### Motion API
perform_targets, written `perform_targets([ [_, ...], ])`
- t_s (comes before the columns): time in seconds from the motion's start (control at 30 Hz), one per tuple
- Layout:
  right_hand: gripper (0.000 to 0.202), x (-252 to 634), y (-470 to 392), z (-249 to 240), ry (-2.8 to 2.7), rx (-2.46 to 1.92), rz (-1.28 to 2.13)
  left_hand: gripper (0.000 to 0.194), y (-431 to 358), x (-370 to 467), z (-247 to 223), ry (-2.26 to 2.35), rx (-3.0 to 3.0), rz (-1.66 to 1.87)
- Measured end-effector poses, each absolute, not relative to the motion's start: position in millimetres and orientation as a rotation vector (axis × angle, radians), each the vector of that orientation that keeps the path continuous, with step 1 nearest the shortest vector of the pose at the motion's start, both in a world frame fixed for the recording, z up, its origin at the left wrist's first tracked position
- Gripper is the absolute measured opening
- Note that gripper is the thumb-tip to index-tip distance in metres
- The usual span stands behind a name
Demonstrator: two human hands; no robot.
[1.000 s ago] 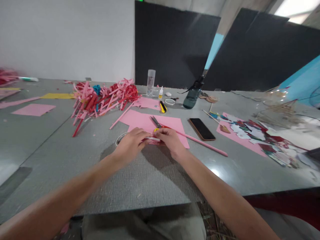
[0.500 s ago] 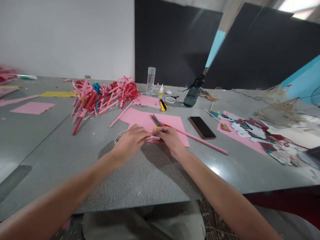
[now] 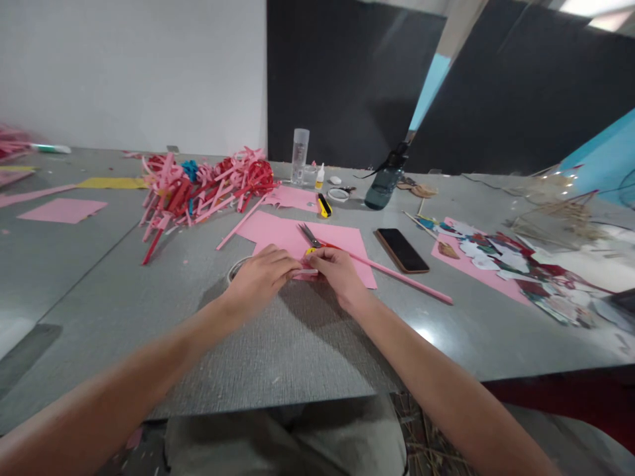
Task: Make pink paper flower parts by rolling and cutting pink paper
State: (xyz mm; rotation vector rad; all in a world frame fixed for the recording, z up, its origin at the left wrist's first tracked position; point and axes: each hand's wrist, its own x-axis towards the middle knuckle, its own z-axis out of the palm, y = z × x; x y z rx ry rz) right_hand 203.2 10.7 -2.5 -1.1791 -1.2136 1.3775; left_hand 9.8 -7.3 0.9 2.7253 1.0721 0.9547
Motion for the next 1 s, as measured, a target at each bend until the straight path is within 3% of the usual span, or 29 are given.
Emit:
perform_targets([
  [0.37, 0.023, 205, 9, 1, -1.23, -1.197, 1.35, 0.017, -10, 8, 5, 1.103, 2.856, 0.83],
  [0.73, 0.023, 205, 7, 3, -1.232, -1.18, 1.402, 0.039, -11, 4, 6, 1.171, 3.055, 0.704],
  [1.0, 0.023, 205, 7, 2, -1.176, -1.129, 1.481, 0.037, -14, 7, 13, 1.159, 3.2, 0.602],
])
